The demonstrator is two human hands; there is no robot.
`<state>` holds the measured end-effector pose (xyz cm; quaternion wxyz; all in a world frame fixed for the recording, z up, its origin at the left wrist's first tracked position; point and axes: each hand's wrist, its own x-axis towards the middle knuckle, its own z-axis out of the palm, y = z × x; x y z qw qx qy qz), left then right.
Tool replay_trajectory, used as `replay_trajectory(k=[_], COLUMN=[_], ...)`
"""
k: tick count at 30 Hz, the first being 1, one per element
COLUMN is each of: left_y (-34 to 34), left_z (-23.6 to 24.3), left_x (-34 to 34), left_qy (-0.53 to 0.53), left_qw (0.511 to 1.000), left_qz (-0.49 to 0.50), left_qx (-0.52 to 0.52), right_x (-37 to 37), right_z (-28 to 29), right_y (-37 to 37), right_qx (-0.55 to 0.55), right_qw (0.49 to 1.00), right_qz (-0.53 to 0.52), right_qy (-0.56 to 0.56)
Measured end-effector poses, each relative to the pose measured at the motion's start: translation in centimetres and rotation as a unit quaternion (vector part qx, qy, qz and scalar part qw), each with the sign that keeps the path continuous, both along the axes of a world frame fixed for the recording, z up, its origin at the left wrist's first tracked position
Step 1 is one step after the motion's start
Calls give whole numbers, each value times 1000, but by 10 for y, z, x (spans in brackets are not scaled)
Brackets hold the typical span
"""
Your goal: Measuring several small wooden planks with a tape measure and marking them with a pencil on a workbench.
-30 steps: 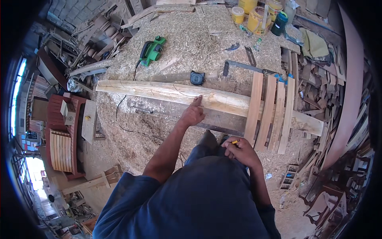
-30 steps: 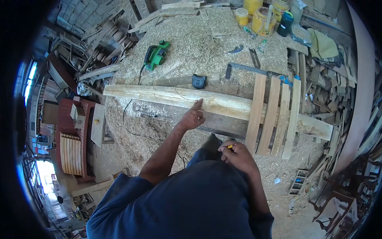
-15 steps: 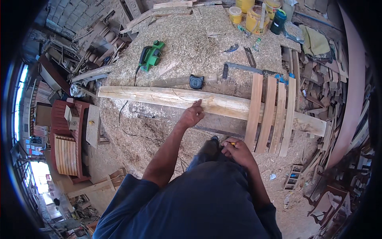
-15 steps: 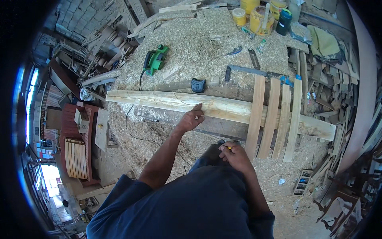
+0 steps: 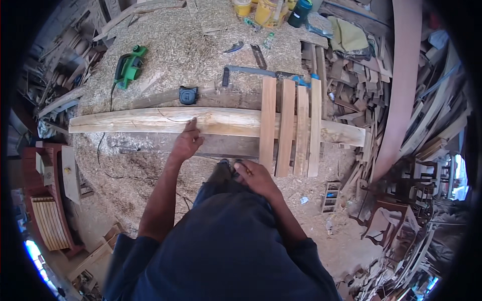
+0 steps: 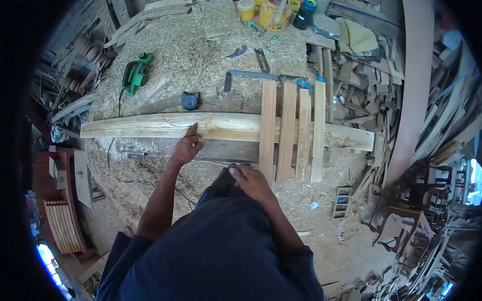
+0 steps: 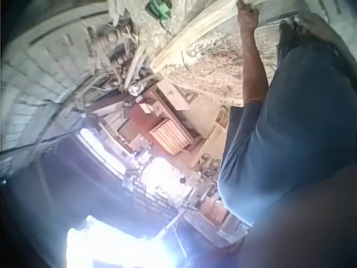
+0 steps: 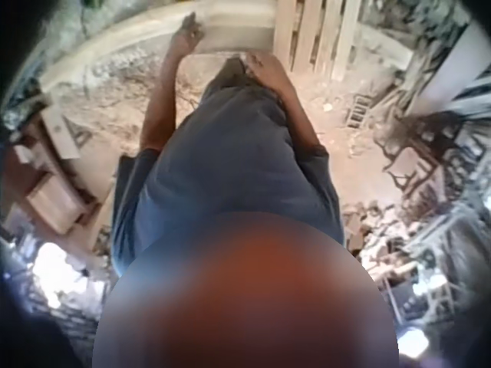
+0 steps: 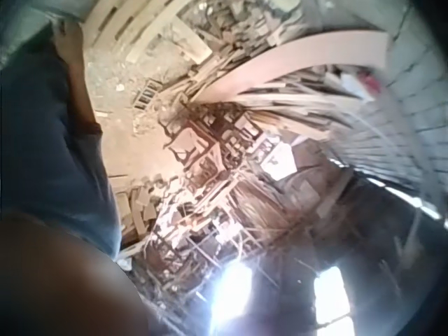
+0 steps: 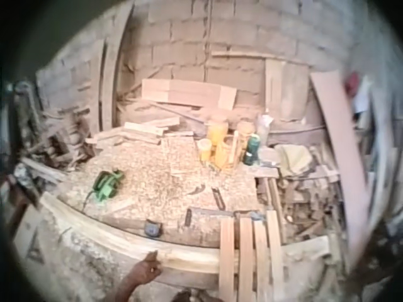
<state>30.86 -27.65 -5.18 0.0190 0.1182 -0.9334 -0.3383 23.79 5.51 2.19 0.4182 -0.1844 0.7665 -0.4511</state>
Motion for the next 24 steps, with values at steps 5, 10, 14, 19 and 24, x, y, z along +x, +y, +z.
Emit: replay_trajectory(k=[5, 10, 14, 19, 24], left_y=[1, 9, 10, 17, 23], left_z=[-6, -1, -6, -3, -1], left_x=[-2, -1, 0, 1, 0], left_qy=[10, -13, -11, -36, -32], left_qw=[1000, 1000, 998, 992, 989], left_qz=[1, 6, 4, -11, -17], left_qx=[16, -23, -54, -118, -146], right_x=[7, 3, 7, -3, -31], right_z=[22, 4, 4, -4, -13], right_y=[-6, 2, -2, 14, 56], right_qx=[4, -28, 17, 44, 89], right_qw=[995, 990, 974, 978, 928], right_qz=[-91, -17, -23, -154, -231], right_qy=[-32, 139, 226, 132, 280])
